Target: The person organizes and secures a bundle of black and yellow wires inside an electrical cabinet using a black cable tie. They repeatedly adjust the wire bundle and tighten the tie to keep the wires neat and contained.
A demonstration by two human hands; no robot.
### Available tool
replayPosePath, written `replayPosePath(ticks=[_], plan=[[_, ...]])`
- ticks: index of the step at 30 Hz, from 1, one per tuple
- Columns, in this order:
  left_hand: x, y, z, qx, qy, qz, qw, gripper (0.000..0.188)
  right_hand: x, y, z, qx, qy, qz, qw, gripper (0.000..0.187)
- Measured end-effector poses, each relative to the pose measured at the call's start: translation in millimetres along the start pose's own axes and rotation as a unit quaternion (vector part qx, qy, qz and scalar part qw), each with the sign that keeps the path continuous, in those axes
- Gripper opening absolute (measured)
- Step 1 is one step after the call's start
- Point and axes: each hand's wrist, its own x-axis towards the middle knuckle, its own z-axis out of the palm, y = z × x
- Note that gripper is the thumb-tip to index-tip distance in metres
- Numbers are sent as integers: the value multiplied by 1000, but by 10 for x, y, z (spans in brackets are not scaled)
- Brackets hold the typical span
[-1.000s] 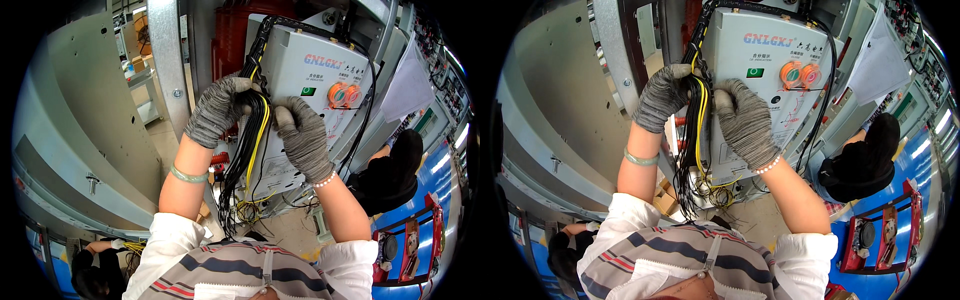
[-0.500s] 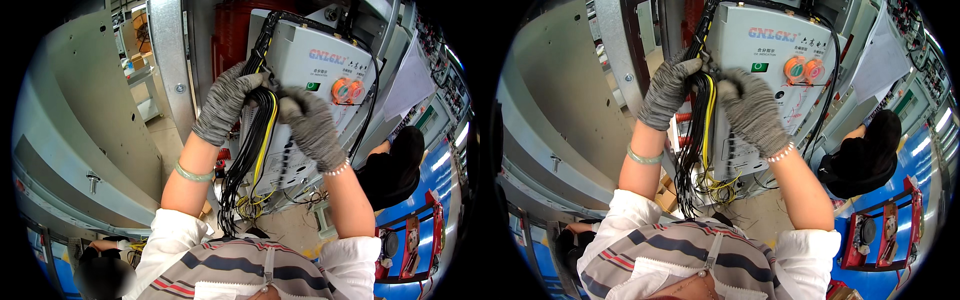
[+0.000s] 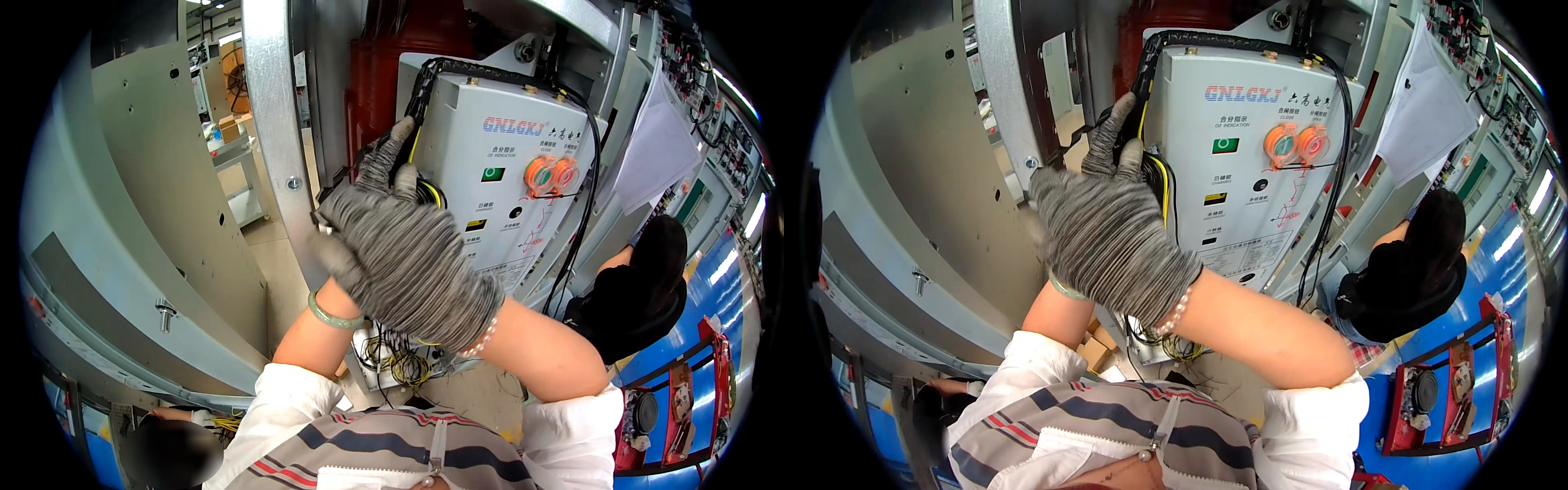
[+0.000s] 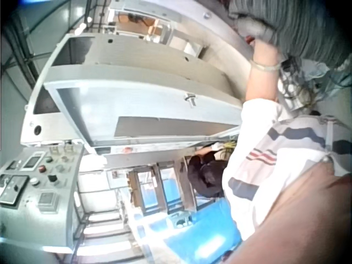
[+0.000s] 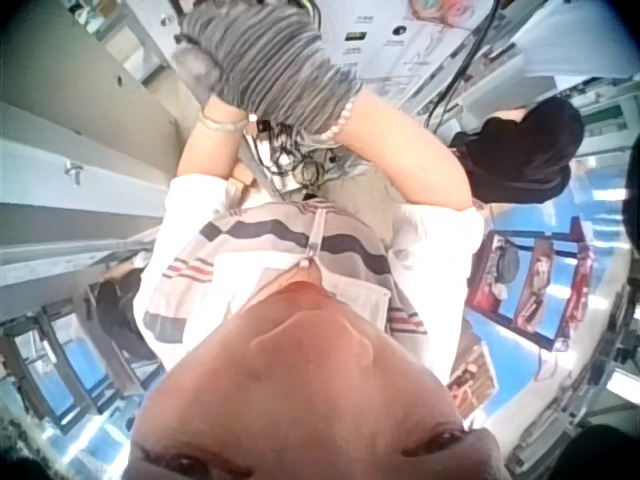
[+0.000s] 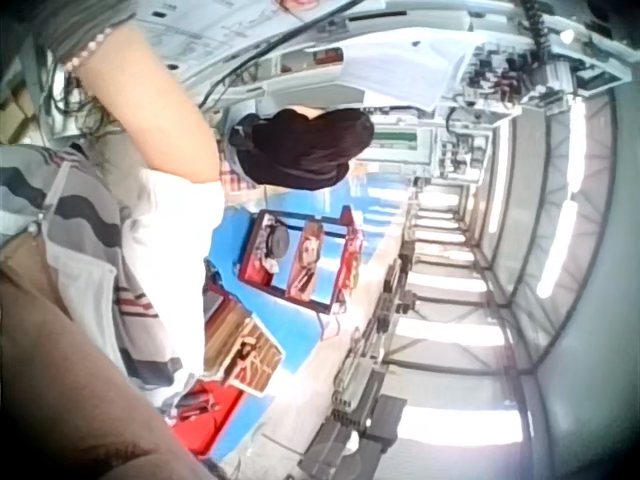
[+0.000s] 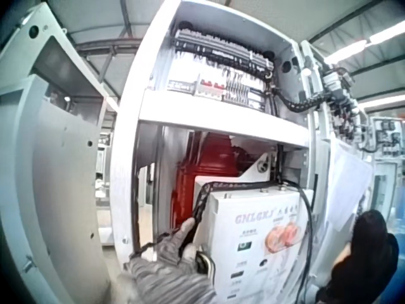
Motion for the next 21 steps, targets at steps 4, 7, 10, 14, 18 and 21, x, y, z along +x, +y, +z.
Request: replayPosePath(ticks=[4, 7, 10, 14, 18, 21], plan=[[128, -156, 58, -14, 43, -6, 999, 54, -153, -106, -51, 31, -93, -29, 995, 47], [202, -163, 48, -113, 10, -58, 992, 47, -251, 109, -149, 56, -32, -53, 997, 40], [382, -137, -123, -173, -101, -164, 966, 37, -292, 467, -229, 23, 88, 5, 996, 29], [461, -109, -139, -338, -153, -207, 905, 31, -299, 705, -285, 87, 155, 140, 974, 26], [486, -145, -153, -450, -199, -244, 836, 31, -241, 666, -310, 33, 133, 159, 978, 29], [500, -175, -125, -476, -203, -264, 814, 31, -181, 589, -292, 8, 117, 188, 975, 33]])
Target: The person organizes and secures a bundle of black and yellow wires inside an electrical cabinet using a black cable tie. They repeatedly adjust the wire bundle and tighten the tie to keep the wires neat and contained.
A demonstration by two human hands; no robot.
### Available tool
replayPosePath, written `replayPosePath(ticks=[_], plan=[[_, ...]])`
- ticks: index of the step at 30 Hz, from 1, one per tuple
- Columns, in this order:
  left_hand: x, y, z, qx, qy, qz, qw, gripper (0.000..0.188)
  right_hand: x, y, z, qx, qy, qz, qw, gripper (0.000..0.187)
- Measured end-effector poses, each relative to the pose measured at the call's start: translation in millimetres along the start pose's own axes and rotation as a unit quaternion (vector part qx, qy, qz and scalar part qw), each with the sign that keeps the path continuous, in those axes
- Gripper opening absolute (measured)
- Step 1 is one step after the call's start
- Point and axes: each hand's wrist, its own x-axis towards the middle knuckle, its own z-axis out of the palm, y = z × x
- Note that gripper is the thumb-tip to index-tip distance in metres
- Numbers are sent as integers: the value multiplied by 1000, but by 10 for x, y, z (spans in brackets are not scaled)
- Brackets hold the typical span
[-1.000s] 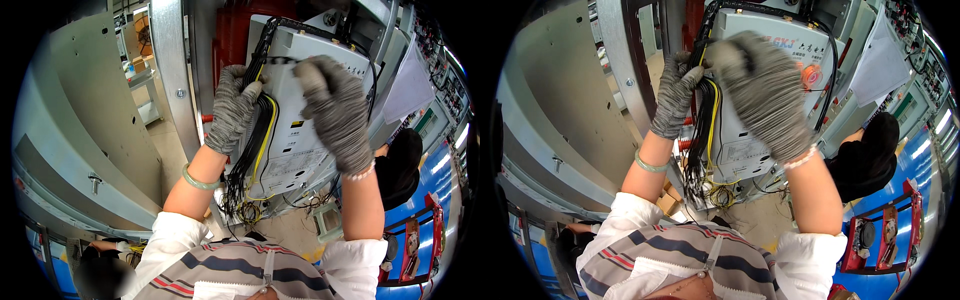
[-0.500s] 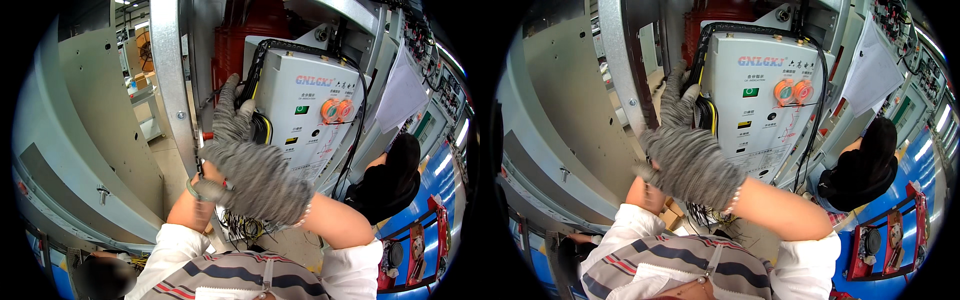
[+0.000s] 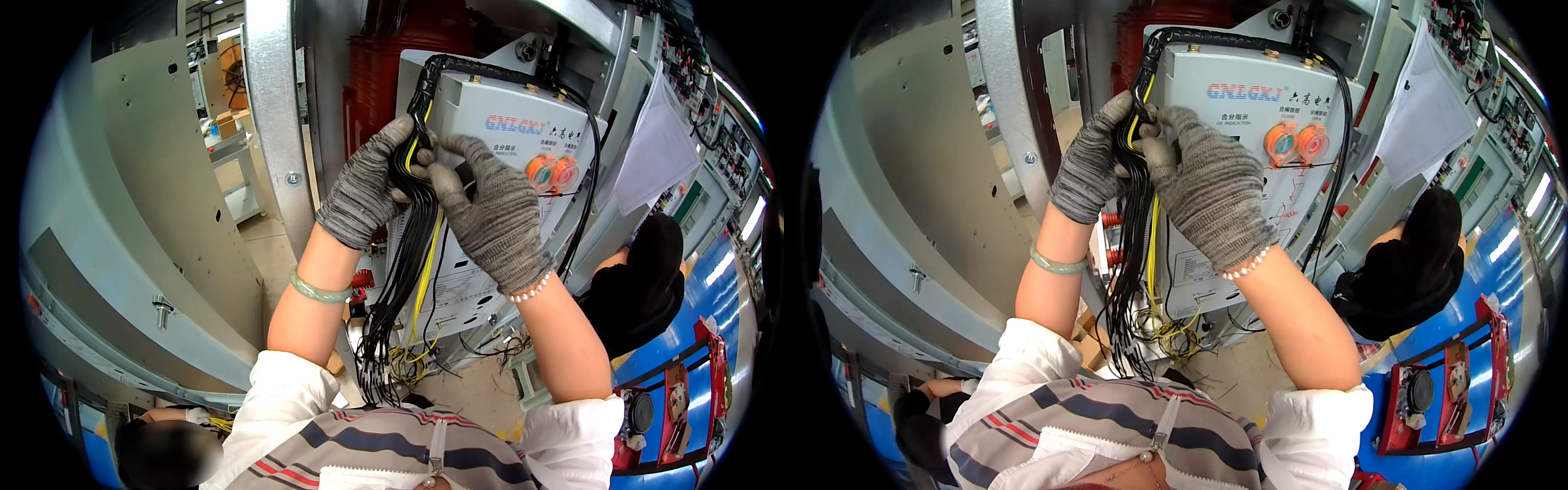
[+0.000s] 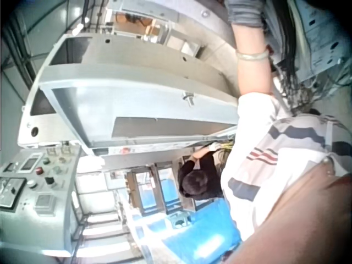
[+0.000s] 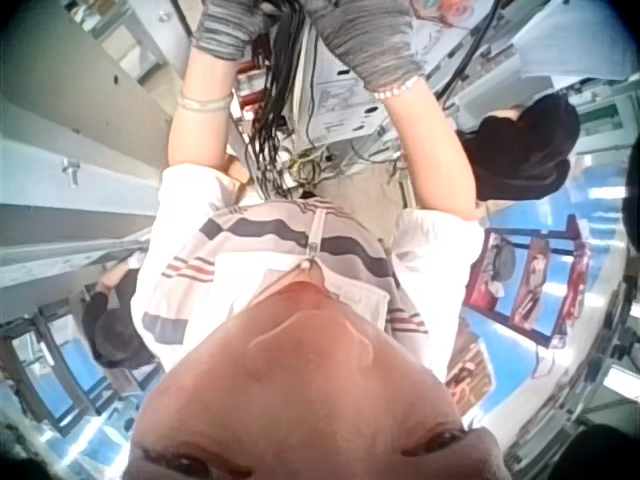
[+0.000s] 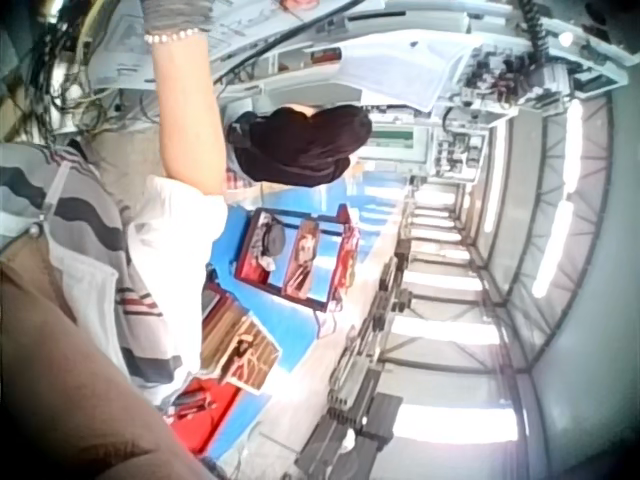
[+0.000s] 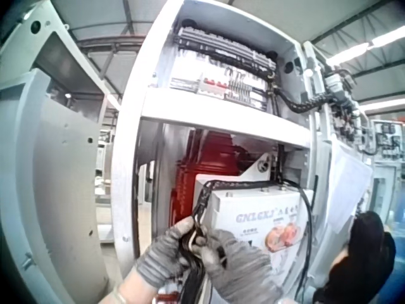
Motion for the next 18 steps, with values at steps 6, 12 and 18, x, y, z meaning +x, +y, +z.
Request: replayPosePath(ticks=[6, 12, 18], plan=[[-2, -59, 214, 12, 160, 30, 987, 33, 339, -87, 72, -223, 34, -70, 972, 37], [-30, -27, 121, 235, 128, 105, 958, 37, 424, -19, 52, -93, 20, -99, 990, 25], [-95, -114, 276, 393, 157, 237, 875, 36, 410, -7, -226, 56, -50, -24, 997, 29]])
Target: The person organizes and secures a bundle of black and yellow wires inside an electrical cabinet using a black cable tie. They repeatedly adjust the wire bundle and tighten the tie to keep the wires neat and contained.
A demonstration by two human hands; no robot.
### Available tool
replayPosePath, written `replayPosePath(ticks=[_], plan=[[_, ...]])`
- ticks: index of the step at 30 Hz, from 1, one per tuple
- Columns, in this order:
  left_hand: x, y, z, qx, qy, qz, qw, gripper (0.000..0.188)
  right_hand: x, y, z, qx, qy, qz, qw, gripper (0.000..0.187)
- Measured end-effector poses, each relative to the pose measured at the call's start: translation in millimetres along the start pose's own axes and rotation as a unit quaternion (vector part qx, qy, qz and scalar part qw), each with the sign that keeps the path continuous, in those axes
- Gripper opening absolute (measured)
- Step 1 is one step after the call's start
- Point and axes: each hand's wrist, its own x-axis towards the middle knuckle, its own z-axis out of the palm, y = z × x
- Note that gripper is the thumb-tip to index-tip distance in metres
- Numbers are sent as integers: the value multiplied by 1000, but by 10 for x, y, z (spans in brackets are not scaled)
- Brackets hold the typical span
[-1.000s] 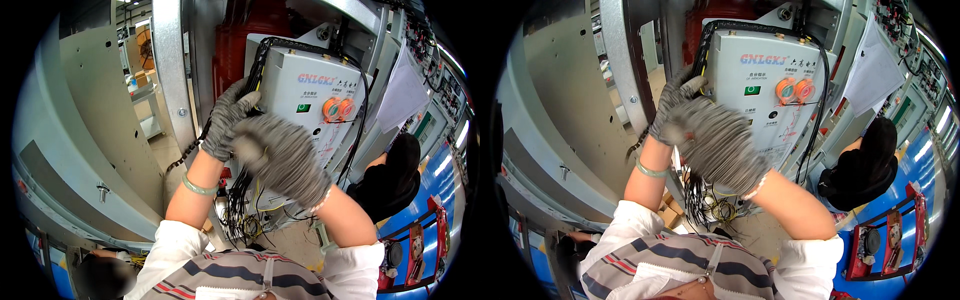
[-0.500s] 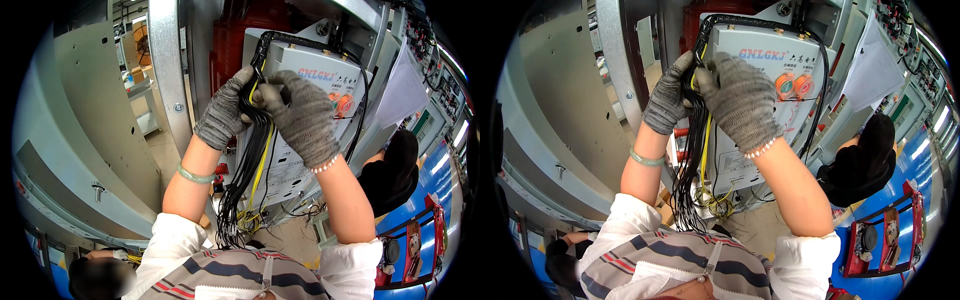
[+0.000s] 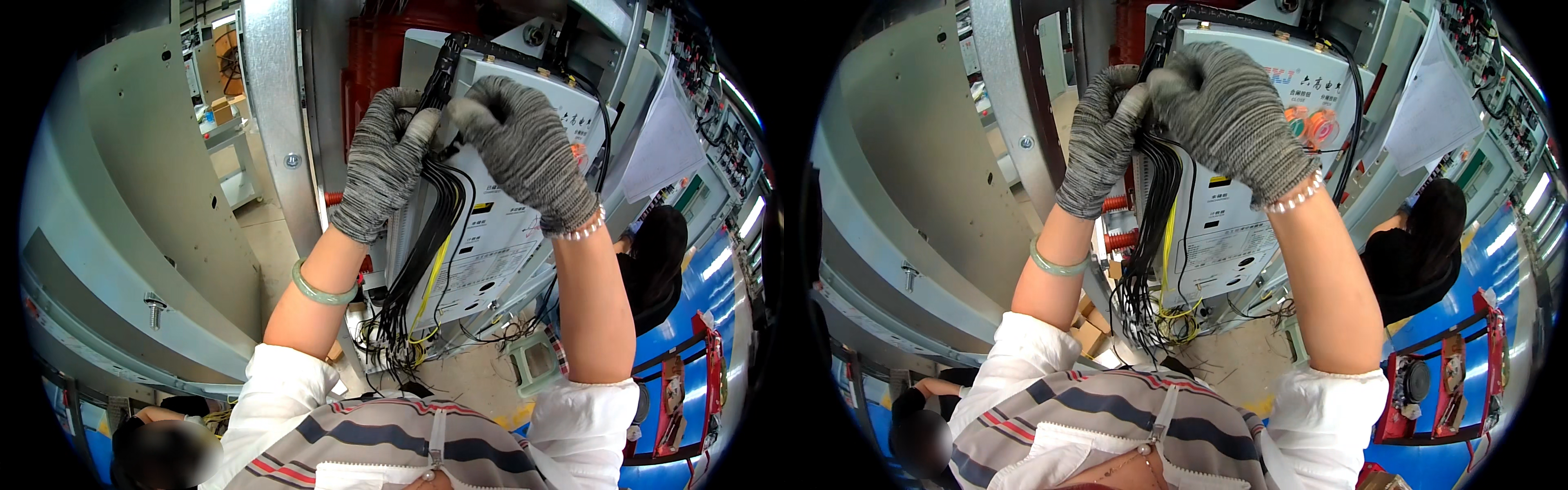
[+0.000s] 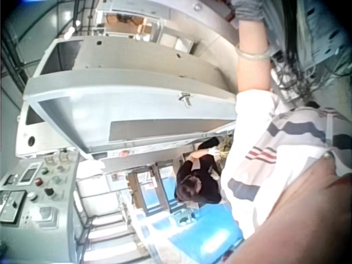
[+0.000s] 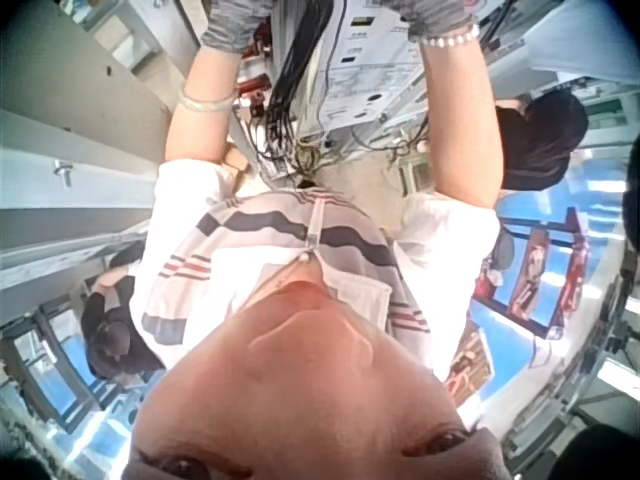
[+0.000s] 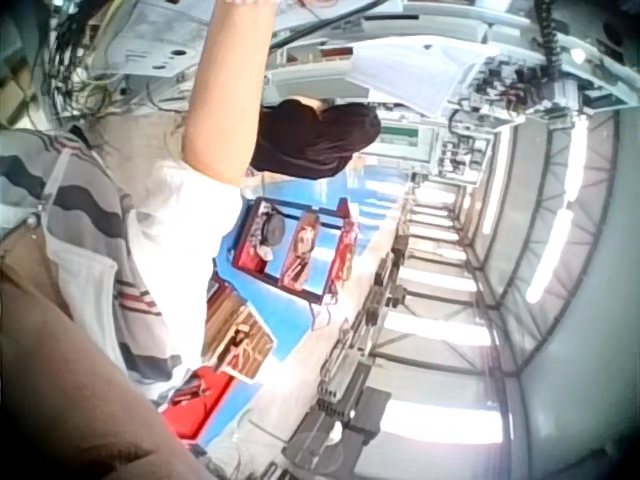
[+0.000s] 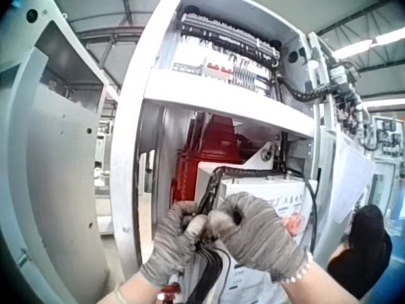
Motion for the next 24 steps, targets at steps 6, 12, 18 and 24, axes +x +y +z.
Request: replayPosePath(ticks=[6, 12, 18, 24], plan=[[39, -147, 5, 128, 9, 81, 988, 39, -55, 56, -136, 45, -59, 25, 997, 31], [-5, -321, 45, 34, 68, 106, 991, 31, -233, -21, -438, -77, -92, 0, 993, 30], [84, -268, 60, -28, 36, 59, 997, 24, -511, -315, 25, -250, -20, -269, 930, 17], [131, -186, 76, 9, 44, 22, 999, 20, -690, -458, 22, -184, -98, -167, 964, 15]])
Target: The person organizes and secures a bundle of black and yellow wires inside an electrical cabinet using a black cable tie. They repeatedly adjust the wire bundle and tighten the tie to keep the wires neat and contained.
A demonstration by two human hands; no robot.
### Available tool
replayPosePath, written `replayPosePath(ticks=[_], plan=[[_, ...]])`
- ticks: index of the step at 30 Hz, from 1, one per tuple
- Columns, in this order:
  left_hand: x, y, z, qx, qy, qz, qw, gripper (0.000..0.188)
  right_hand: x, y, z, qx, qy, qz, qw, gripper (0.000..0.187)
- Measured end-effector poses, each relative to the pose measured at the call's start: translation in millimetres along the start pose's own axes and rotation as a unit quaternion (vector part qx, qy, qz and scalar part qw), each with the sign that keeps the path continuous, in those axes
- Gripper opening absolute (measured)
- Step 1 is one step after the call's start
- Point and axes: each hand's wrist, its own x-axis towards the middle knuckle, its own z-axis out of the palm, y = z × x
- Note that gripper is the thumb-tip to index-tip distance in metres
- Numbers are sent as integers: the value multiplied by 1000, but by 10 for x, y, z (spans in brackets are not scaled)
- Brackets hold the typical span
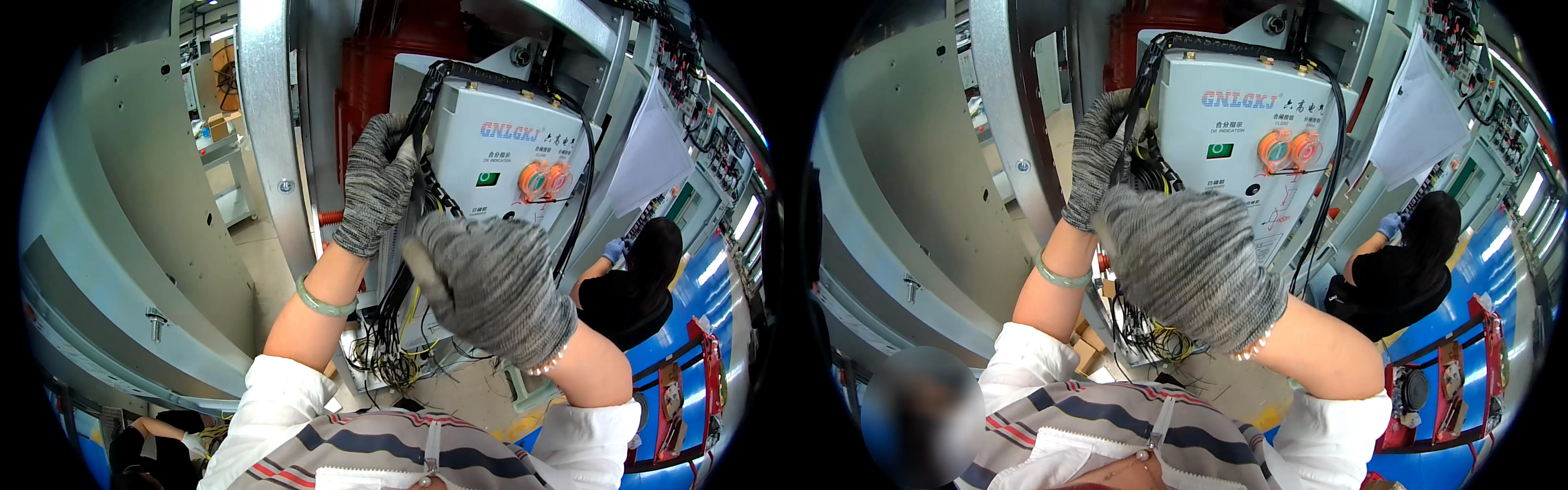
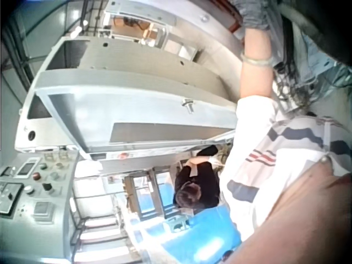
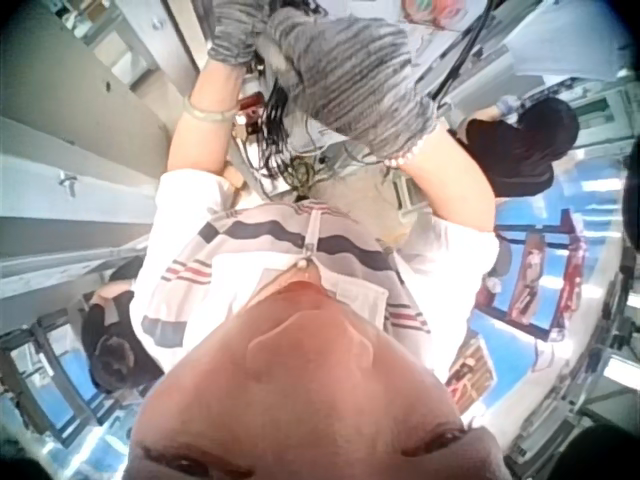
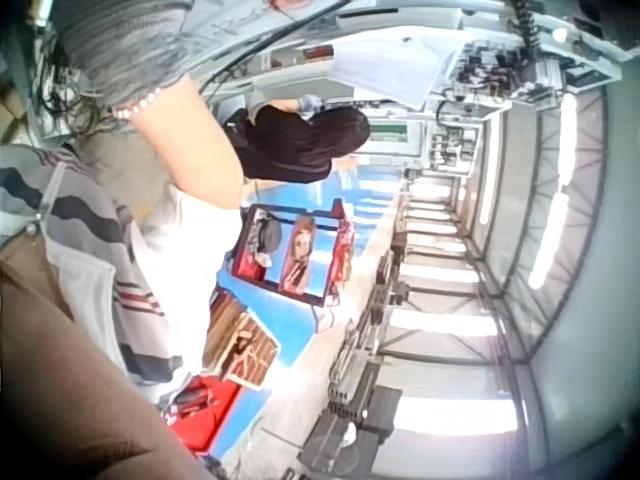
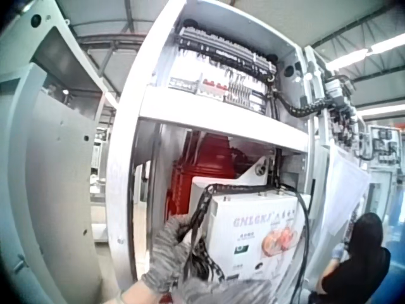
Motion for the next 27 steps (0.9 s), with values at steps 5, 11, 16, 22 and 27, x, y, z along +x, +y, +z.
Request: replayPosePath(ticks=[5, 11, 16, 22, 27], plan=[[44, 23, -65, -61, 15, -74, 995, 23, -124, -54, -215, 25, 41, -57, 997, 18], [88, -46, -210, -79, -36, -54, 995, 27, -395, 163, -498, -50, -198, 111, 973, 18], [168, -1, -221, -54, -39, -76, 995, 31, -649, 622, -626, -171, -54, 206, 962, 24], [191, 47, -235, 26, -29, 54, 998, 31, -820, 561, -484, -36, -34, 222, 974, 22], [100, 10, -175, -45, -55, 95, 993, 36, -1362, 535, -281, 120, 30, 357, 926, 26]])
